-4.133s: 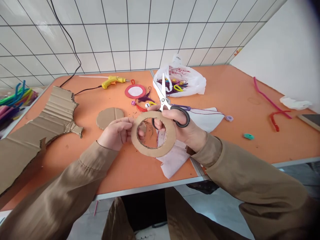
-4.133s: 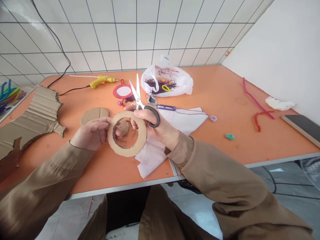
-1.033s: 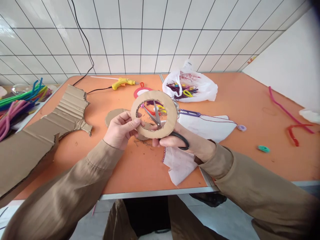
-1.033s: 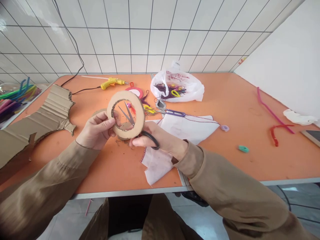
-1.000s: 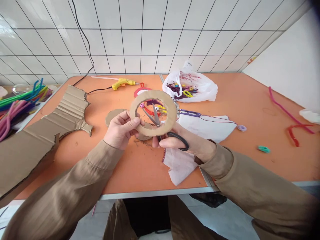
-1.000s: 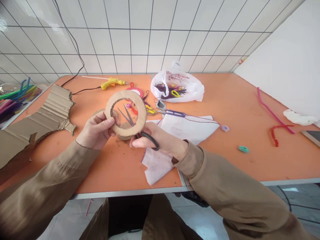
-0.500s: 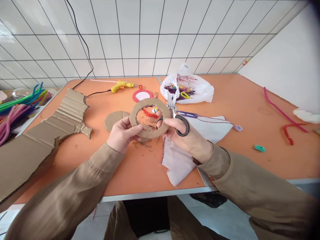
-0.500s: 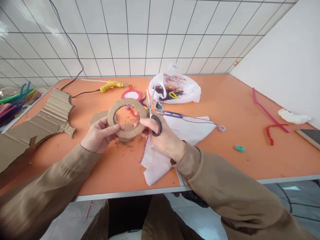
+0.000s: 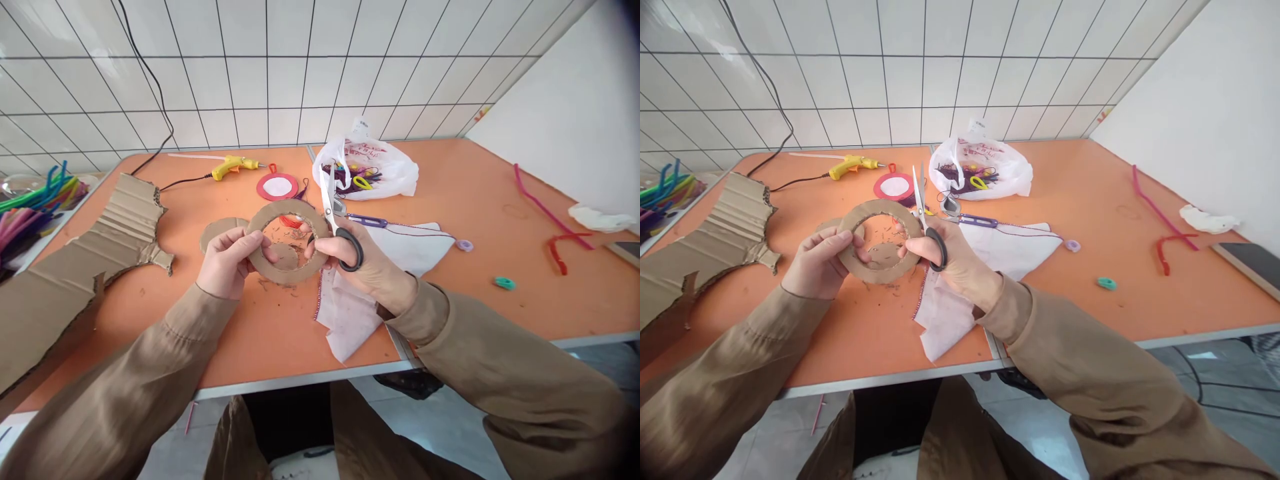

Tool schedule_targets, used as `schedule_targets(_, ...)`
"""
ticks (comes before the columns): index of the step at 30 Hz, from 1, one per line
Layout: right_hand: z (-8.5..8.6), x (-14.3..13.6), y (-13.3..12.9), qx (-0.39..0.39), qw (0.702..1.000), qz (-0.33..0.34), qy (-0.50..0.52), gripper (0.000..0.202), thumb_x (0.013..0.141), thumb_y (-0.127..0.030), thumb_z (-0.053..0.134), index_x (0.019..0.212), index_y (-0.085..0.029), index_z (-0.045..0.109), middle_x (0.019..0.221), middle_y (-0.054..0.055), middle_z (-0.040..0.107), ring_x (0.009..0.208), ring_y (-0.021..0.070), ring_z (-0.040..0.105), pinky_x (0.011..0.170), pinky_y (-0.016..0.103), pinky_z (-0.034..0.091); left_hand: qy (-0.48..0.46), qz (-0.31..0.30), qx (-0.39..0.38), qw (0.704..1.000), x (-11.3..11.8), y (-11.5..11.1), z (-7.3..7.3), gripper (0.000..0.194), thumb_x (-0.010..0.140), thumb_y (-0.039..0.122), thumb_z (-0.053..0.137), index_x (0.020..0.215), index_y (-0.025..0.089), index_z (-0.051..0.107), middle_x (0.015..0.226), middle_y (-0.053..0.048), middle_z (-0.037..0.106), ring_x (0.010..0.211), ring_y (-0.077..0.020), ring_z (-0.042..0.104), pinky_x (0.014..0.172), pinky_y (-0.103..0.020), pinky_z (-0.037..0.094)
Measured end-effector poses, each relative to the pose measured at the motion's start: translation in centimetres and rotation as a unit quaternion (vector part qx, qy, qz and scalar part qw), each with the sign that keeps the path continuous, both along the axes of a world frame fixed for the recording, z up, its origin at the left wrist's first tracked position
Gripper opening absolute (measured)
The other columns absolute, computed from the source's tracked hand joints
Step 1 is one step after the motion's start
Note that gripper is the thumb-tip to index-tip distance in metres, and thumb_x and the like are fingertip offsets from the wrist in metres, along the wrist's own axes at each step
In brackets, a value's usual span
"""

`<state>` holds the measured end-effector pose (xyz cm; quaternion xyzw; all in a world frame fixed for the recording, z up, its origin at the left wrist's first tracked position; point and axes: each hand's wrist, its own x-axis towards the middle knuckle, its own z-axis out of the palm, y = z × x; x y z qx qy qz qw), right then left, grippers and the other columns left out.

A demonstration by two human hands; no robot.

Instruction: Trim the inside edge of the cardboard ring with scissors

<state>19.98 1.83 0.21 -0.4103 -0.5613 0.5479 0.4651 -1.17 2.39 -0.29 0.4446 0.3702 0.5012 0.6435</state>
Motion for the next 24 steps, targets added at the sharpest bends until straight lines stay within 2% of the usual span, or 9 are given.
schedule_targets(4,0.07,0.36,0.02,0.039,0.997,0.056,-0.03,0.014,0.071,-0.029,0.064,0.059,-0.021,0.066,0.061,-0.001,0.059,0.058,0.0115,0.047,0.052,0.027,0.034,0.016,-0.046,-0.009,0.999,-0.12,0.09,0.14,0.042,0.076,0.056,0.079,0.075,0.014,0.076,0.062,-0.006,0.073,0.052,-0.018,0.066,0.051,-0.028,0.055)
schedule_targets(7,-0.1,0.44,0.05,0.045,0.995,0.081,-0.027,0.014,0.072,-0.025,0.064,0.059,-0.02,0.064,0.065,-0.001,0.062,0.063,0.0123,0.053,0.058,0.028,0.038,0.041,-0.067,-0.02,0.997,-0.19,0.04,0.33,0.04,0.077,0.05,0.079,0.063,0.014,0.071,0.058,-0.005,0.069,0.048,-0.0153,0.063,0.047,-0.025,0.051)
schedule_targets(11,-0.14,0.25,0.07,0.016,0.999,0.045,0.013,0.007,0.075,-0.028,0.065,0.073,-0.022,0.065,0.064,-0.002,0.06,0.06,0.0123,0.052,0.057,0.029,0.037,0.04,-0.088,-0.037,0.995,-0.22,-0.1,0.48,0.028,0.076,0.04,0.077,0.066,0.014,0.071,0.059,-0.005,0.072,0.051,-0.0175,0.066,0.05,-0.027,0.053)
schedule_targets(14,0.0,0.1,0.03,-0.011,0.999,0.037,0.03,0.012,0.075,-0.032,0.067,0.083,-0.023,0.065,0.063,-0.003,0.059,0.057,0.0128,0.05,0.056,0.029,0.038,0.035,-0.127,-0.058,0.99,-0.05,-0.24,0.51,0.031,0.078,0.043,0.074,0.072,0.013,0.074,0.061,-0.008,0.074,0.053,-0.0203,0.068,0.052,-0.029,0.055)
schedule_targets(17,0.19,0.02,-0.09,-0.022,0.999,0.04,0.015,0.018,0.071,-0.034,0.071,0.084,-0.022,0.065,0.061,-0.003,0.059,0.057,0.0136,0.051,0.056,0.029,0.038,0.044,-0.152,-0.071,0.985,0.28,-0.3,0.49,0.036,0.075,0.048,0.08,0.074,0.012,0.074,0.058,-0.008,0.073,0.05,-0.0186,0.066,0.049,-0.028,0.054)
schedule_targets(21,0.24,0.05,-0.11,-0.041,0.998,0.016,0.053,0.031,0.07,-0.04,0.075,0.095,-0.024,0.066,0.069,-0.001,0.064,0.065,0.0165,0.057,0.058,0.031,0.041,0.048,-0.122,-0.037,0.991,0.47,-0.03,0.16,0.04,0.068,0.047,0.089,0.078,0.012,0.073,0.058,-0.007,0.073,0.05,-0.0171,0.066,0.05,-0.026,0.053)
schedule_targets(24,0.02,0.06,0.1,-0.027,0.998,0.018,0.061,0.021,0.073,-0.041,0.071,0.087,-0.025,0.068,0.08,0.003,0.067,0.071,0.0182,0.057,0.058,0.032,0.04,0.039,-0.055,-0.013,0.998,0.31,0.32,-0.39,0.042,0.069,0.049,0.088,0.08,0.013,0.071,0.064,-0.006,0.075,0.056,-0.0173,0.069,0.054,-0.026,0.056)
